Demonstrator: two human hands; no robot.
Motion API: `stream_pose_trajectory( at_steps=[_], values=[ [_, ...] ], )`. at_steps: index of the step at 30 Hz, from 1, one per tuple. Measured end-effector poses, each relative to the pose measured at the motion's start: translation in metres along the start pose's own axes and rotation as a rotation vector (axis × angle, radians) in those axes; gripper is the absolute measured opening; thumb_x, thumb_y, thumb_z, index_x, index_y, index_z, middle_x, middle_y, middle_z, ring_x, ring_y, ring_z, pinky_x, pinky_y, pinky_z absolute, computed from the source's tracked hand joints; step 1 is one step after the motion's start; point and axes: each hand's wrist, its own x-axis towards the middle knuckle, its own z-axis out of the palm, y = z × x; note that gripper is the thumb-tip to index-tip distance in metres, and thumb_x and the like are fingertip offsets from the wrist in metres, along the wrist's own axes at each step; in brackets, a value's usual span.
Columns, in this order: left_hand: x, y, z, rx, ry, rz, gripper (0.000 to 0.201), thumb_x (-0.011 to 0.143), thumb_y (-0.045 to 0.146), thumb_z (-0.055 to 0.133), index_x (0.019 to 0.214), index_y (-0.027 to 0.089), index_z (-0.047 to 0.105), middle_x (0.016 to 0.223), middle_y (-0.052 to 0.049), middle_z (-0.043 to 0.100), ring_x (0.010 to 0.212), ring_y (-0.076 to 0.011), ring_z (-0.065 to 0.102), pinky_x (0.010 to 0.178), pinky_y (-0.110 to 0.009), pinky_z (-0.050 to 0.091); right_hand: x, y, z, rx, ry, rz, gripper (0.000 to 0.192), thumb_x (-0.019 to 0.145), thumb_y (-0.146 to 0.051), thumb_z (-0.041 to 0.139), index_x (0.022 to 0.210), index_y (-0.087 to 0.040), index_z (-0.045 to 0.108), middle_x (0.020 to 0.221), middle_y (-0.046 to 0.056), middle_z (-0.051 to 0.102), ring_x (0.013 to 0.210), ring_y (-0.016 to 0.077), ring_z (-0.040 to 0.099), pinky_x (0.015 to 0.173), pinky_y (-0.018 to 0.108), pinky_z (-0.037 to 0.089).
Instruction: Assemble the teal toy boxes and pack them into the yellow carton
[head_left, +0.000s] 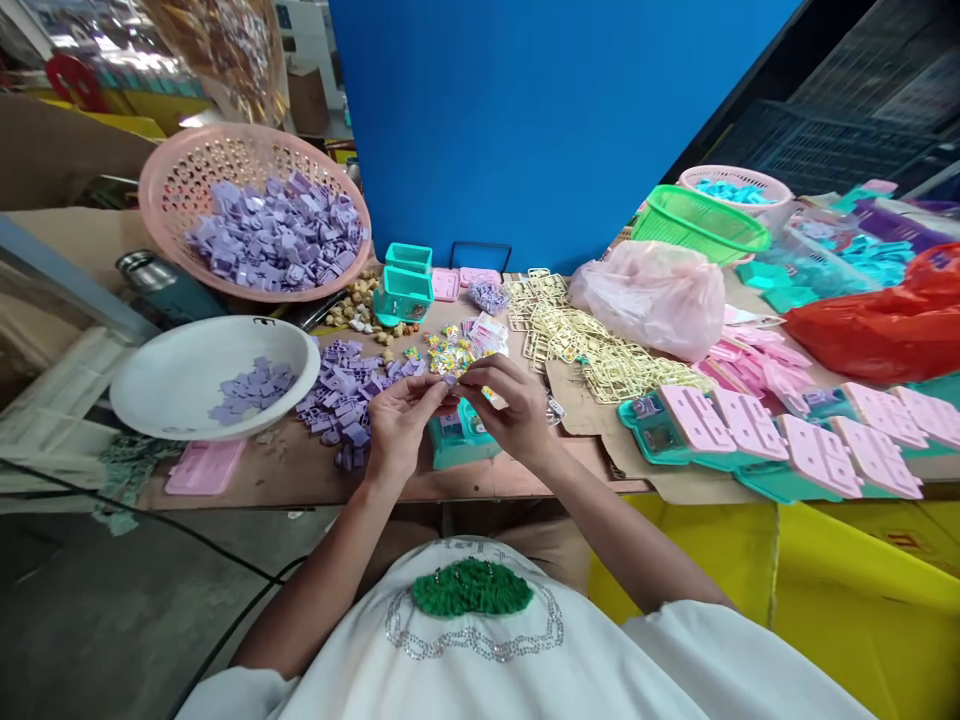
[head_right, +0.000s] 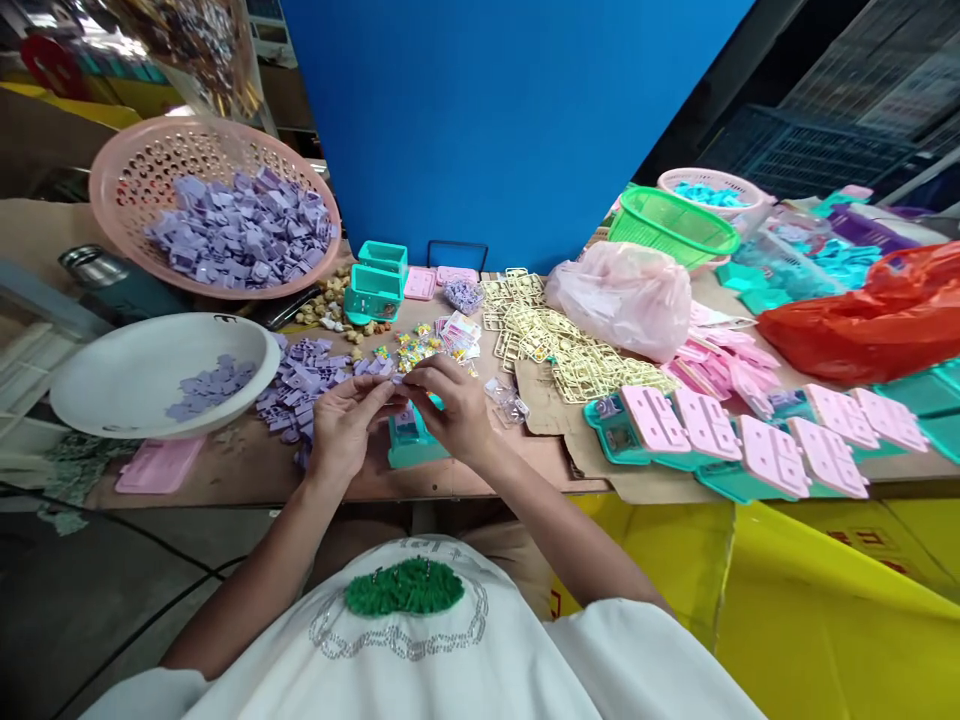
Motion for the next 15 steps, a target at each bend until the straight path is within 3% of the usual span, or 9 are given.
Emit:
stream_pose_trajectory(
  at_steps=[3, 6, 8, 10, 12, 15],
  values=[
    [-0.001, -0.004, -0.009, 0.103, 0.005, 0.078, 0.048, 0.061, 0.053, 0.100, 0.084, 0.016, 0.080, 0.077, -0.004, 0.081, 0.065, -0.0174, 0.076, 0.068, -0.031, 0.067, -0.005, -0.011, -0.002, -0.217, -0.149, -0.102, 0.025, 0.108, -0.023, 0.051, 0.101, -0.029, 0.075, 0.102, 0.012, 0.074, 0.094, 0.0250, 0.070, 0.082, 0.040, 0.060],
    [-0.003, -0.009, -0.021, 0.228, -0.078, 0.169, 0.040, 0.080, 0.054, 0.089, 0.094, 0.017, 0.081, 0.095, -0.008, 0.083, 0.085, -0.0215, 0.080, 0.085, -0.036, 0.067, -0.001, -0.014, -0.004, -0.263, -0.188, -0.065, 0.021, 0.103, -0.020, 0.055, 0.094, -0.025, 0.073, 0.095, 0.012, 0.073, 0.088, 0.0247, 0.068, 0.079, 0.039, 0.058],
    [-0.006, -0.015, -0.031, 0.393, -0.144, 0.310, 0.041, 0.088, 0.054, 0.083, 0.109, 0.019, 0.079, 0.117, -0.011, 0.080, 0.112, -0.0268, 0.077, 0.105, -0.043, 0.062, 0.005, -0.012, -0.009, -0.166, -0.229, 0.088, 0.014, 0.098, -0.021, 0.061, 0.088, -0.023, 0.070, 0.085, 0.008, 0.071, 0.076, 0.0209, 0.065, 0.071, 0.034, 0.055],
    [-0.008, -0.026, -0.040, 0.584, -0.210, 0.453, 0.058, 0.087, 0.055, 0.085, 0.131, 0.020, 0.071, 0.138, -0.015, 0.072, 0.135, -0.0311, 0.067, 0.119, -0.048, 0.053, 0.012, -0.008, -0.014, 0.011, -0.349, 0.335, 0.014, 0.094, -0.027, 0.066, 0.081, -0.021, 0.066, 0.073, 0.003, 0.067, 0.064, 0.0163, 0.061, 0.060, 0.030, 0.051],
    [-0.010, -0.041, -0.047, 0.701, -0.271, 0.520, 0.077, 0.084, 0.055, 0.088, 0.146, 0.021, 0.059, 0.145, -0.017, 0.067, 0.140, -0.0320, 0.063, 0.120, -0.048, 0.051, 0.017, -0.003, -0.019, 0.185, -0.492, 0.577, 0.023, 0.089, -0.036, 0.073, 0.075, -0.021, 0.064, 0.064, 0.000, 0.063, 0.054, 0.0134, 0.058, 0.052, 0.027, 0.046],
    [-0.012, -0.064, -0.049, 0.733, -0.266, 0.538, 0.076, 0.086, 0.052, 0.088, 0.146, 0.021, 0.055, 0.136, -0.016, 0.069, 0.129, -0.0309, 0.069, 0.111, -0.045, 0.057, 0.022, 0.003, -0.019, 0.286, -0.597, 0.761, 0.029, 0.079, -0.040, 0.084, 0.071, -0.022, 0.064, 0.056, -0.002, 0.062, 0.046, 0.0117, 0.056, 0.044, 0.026, 0.044]
  ],
)
